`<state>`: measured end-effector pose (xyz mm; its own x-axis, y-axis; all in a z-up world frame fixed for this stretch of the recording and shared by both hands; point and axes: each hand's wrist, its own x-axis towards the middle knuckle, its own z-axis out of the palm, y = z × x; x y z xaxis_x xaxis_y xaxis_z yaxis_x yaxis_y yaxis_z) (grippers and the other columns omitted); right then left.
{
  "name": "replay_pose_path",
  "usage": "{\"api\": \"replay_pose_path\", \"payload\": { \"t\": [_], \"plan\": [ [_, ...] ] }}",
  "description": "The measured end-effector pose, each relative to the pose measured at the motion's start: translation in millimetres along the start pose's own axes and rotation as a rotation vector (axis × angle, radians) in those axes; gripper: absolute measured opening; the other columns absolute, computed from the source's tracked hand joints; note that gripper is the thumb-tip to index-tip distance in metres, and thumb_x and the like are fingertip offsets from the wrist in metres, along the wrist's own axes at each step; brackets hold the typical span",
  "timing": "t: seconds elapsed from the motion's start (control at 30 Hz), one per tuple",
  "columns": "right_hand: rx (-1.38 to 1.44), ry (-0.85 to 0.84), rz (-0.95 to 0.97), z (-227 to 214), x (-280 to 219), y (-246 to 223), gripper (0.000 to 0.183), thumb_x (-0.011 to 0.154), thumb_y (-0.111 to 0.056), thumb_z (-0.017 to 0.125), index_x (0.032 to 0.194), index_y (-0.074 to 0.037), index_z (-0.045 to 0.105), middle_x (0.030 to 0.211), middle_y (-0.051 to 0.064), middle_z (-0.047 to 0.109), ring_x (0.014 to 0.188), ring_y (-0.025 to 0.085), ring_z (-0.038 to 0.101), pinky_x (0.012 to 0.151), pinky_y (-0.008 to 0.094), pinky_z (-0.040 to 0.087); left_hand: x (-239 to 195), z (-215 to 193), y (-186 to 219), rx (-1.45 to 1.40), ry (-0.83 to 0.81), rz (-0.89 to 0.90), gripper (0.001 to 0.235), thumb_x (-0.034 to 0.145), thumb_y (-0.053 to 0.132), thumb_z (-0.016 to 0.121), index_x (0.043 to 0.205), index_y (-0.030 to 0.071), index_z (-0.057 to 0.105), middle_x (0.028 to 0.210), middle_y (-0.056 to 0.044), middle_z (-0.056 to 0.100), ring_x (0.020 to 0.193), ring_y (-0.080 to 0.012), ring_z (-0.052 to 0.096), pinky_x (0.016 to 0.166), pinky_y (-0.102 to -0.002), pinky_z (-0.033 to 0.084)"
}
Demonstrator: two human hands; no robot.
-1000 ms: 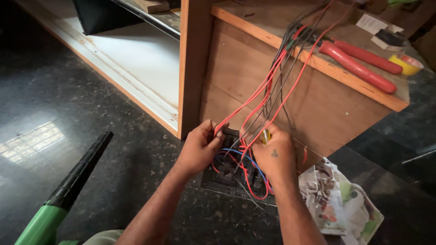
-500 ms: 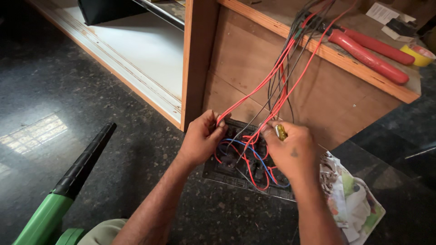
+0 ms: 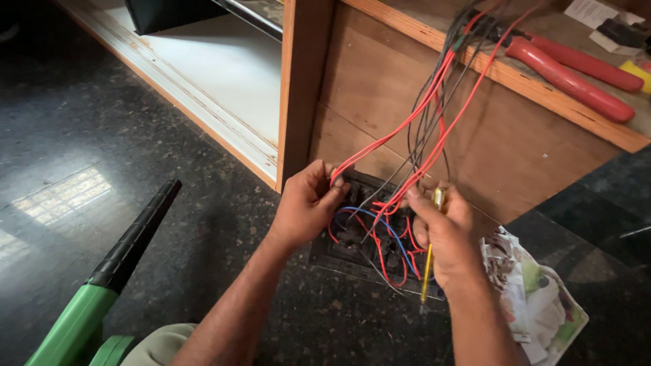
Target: The person sits on the floor and uses a yellow screwdriver to tighten screws on a black electrical panel containing multiple red and blue wires. The person adjusts the wires and secures connections within the panel throughout the clip.
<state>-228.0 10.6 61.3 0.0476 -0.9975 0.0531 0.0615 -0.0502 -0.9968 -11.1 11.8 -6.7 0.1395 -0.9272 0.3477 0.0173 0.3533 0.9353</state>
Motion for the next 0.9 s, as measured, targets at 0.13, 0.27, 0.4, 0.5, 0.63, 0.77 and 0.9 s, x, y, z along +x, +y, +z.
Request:
{"api": "replay_pose_path", "payload": {
  "t": [0.13,0.27,0.4,0.5,0.63,0.77,0.9],
  "plan": [
    [-0.005,0.037,0.058,-11.1,-0.1,6.1,0.011,0.092,-0.018,0.07,0.095,-0.007,0.067,0.074,-0.001,0.064,0.043,0.004,0.038,0.037,0.021,0.027,1.5,3.0,0.8,-0.201,-0.033,0.067,0.011,0.097,-0.003,0.067,0.095,0.004,0.058,0.085,0.007,0.06,0.078,0.0003,0.052,0.067,-0.019,0.046],
    [-0.127,0.087,-0.192,-7.9,2.3,16.7,0.016,0.095,-0.017,0.075,0.099,-0.003,0.068,0.081,0.002,0.069,0.066,0.005,0.058,0.062,0.02,0.046,0.0,3.6,-2.3,-0.241,-0.023,0.045,0.013,0.097,-0.006,0.066,0.094,0.004,0.057,0.085,0.007,0.059,0.078,0.0001,0.053,0.068,-0.018,0.046],
    [-0.464,0.288,-0.31,7.3,-14.2,8.1,0.015,0.09,-0.014,0.078,0.096,-0.001,0.071,0.082,0.005,0.073,0.073,0.009,0.065,0.067,0.025,0.053,0.4,6.1,-8.2,-0.195,0.01,0.016,0.015,0.099,-0.003,0.067,0.092,0.005,0.057,0.08,0.006,0.057,0.071,-0.0016,0.049,0.062,-0.02,0.042],
    [-0.483,0.206,-0.421,15.2,-27.0,1.4,0.014,0.09,-0.013,0.08,0.095,-0.001,0.074,0.083,0.002,0.073,0.073,0.006,0.063,0.068,0.022,0.052,1.3,7.0,-10.8,-0.257,0.006,-0.026,0.014,0.099,-0.003,0.066,0.092,0.005,0.056,0.083,0.005,0.06,0.074,-0.0016,0.053,0.065,-0.02,0.045],
    [-0.45,0.169,-0.43,22.3,-24.2,3.9,0.017,0.09,-0.013,0.079,0.1,-0.001,0.071,0.081,-0.002,0.07,0.072,0.003,0.061,0.063,0.022,0.05,2.6,4.6,-8.9,-0.356,-0.029,-0.048,0.014,0.096,-0.006,0.064,0.09,0.005,0.056,0.107,-0.001,0.07,0.085,-0.0023,0.061,0.075,-0.02,0.053],
    [-0.54,0.223,-0.403,24.2,-18.1,4.7,0.022,0.088,-0.014,0.081,0.102,-0.001,0.069,0.069,-0.003,0.06,0.061,0.004,0.049,0.052,0.025,0.04,3.3,-1.2,-7.4,-0.4,-0.092,-0.018,0.014,0.092,-0.011,0.059,0.095,0.002,0.06,0.124,-0.011,0.07,0.094,-0.0074,0.061,0.084,-0.026,0.052],
    [-0.615,0.266,-0.401,24.2,-13.9,8.0,0.026,0.085,-0.014,0.083,0.103,-0.001,0.068,0.066,-0.002,0.06,0.056,0.005,0.048,0.049,0.026,0.039,3.8,-7.9,-7.8,-0.473,-0.118,-0.069,0.024,0.082,-0.01,0.05,0.097,0.002,0.064,0.124,-0.011,0.072,0.097,-0.0114,0.065,0.089,-0.027,0.052]
  ]
}}
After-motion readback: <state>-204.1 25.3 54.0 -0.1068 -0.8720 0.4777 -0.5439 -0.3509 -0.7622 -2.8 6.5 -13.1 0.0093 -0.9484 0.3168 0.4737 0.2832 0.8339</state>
